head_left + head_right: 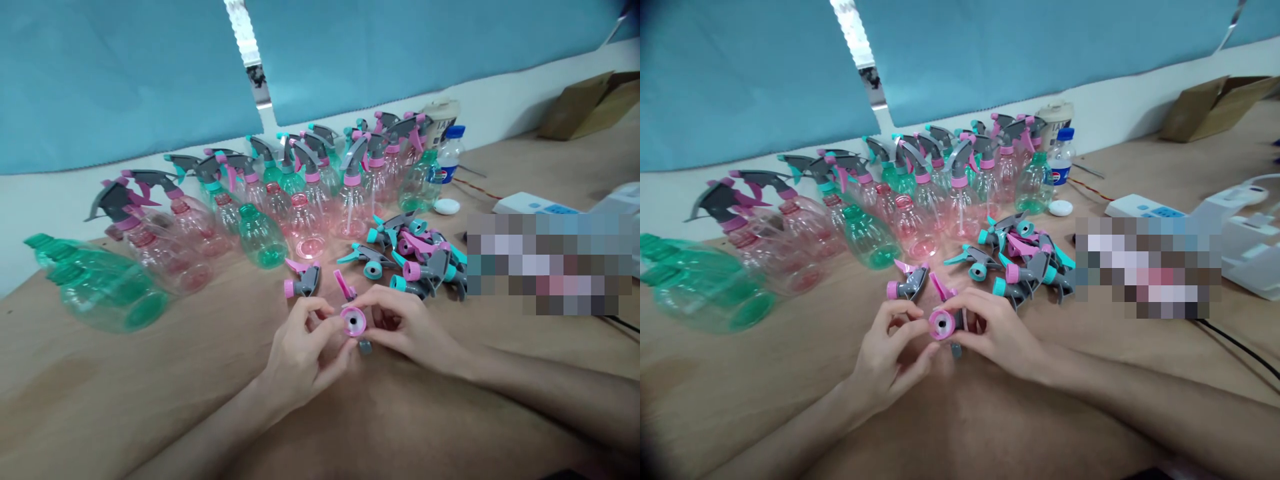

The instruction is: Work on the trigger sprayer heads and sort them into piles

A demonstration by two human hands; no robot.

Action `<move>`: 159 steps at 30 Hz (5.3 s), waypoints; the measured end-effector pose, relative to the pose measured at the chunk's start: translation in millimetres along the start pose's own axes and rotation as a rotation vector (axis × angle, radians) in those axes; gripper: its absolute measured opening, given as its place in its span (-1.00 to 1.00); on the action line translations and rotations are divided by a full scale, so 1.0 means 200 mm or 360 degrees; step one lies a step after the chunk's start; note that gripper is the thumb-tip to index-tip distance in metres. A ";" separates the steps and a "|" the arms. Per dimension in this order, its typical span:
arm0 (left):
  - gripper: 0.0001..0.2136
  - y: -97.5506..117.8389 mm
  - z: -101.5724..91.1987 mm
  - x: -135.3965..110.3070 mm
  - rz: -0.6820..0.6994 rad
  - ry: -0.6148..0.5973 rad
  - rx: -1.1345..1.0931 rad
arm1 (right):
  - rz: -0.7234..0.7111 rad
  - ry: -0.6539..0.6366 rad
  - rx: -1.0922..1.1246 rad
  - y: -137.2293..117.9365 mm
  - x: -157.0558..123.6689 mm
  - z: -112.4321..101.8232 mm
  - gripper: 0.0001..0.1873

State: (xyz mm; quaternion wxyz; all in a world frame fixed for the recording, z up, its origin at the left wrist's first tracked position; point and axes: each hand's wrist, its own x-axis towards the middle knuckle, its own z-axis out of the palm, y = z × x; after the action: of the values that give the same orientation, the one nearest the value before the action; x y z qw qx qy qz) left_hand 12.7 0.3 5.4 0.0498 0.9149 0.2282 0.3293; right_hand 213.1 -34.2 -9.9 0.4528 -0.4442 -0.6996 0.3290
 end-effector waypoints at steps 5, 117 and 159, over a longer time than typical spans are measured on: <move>-0.84 0.00 0.01 0.00 0.0004 -0.0023 -0.0041 | -0.0008 -0.0024 -0.0008 0.01 0.00 0.00 -0.83; -0.77 -0.10 0.05 -0.02 -0.0146 0.0048 -0.0014 | -0.0160 0.0147 -0.0240 0.05 0.09 0.06 -0.74; -0.83 -0.13 0.02 0.03 -0.0446 -0.0329 -0.0553 | -0.0064 0.0073 -0.0233 0.09 0.11 0.05 -0.70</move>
State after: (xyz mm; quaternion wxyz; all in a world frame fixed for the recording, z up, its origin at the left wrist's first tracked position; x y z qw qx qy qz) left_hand 9.8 25.8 0.8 0.2747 0.8808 0.2865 0.2580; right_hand 206.2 -7.4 -21.9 0.4416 -0.4695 -0.7199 0.2575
